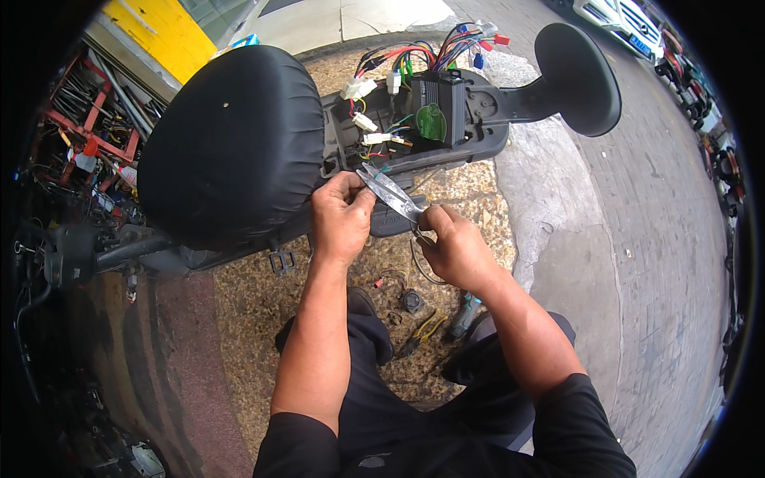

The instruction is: The person repairs the wiring under the seat of an electric scooter. They use pliers to strip and twist wires, then wrap the connections with electrical tape. The work is performed in a workshop setting with tools and parts visible nearby.

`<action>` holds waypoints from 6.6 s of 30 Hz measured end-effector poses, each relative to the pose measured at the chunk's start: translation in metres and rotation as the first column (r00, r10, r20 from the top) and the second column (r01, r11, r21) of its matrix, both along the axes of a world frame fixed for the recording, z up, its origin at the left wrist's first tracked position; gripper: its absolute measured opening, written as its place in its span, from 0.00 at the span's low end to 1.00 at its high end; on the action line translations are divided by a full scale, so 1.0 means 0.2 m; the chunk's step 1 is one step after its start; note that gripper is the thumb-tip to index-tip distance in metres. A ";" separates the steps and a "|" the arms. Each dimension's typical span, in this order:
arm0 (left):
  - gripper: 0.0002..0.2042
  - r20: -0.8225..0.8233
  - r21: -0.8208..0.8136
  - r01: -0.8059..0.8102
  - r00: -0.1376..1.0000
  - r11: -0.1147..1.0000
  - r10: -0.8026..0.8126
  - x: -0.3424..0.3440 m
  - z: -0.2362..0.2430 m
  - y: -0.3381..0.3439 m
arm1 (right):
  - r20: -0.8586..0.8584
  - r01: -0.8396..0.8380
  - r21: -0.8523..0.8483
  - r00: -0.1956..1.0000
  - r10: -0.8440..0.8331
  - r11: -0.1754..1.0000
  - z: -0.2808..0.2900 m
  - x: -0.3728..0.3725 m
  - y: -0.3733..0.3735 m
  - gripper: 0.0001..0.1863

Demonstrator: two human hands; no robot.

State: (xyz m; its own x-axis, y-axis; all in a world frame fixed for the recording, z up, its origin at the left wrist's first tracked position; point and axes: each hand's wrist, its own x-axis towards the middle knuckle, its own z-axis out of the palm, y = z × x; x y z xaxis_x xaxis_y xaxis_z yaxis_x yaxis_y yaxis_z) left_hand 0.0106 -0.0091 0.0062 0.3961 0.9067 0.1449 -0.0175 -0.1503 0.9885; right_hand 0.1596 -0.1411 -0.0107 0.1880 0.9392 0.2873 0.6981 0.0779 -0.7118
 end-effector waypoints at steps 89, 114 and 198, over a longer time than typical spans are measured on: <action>0.04 0.052 0.049 0.146 0.988 0.988 -0.149 -0.01 0.00 0.01 | -0.020 -0.048 -0.029 0.999 0.048 0.998 0.00 -0.02 0.03 0.20; 0.03 0.045 0.000 0.176 0.983 0.984 -0.175 -0.03 0.03 0.03 | -0.759 -0.377 -0.103 0.628 0.172 0.920 -0.03 0.05 0.08 0.25; 0.02 0.234 -0.145 0.339 0.925 0.929 -0.301 -0.02 -0.03 0.13 | -0.989 -0.551 0.083 -0.150 -0.001 0.830 -0.03 0.10 0.08 0.21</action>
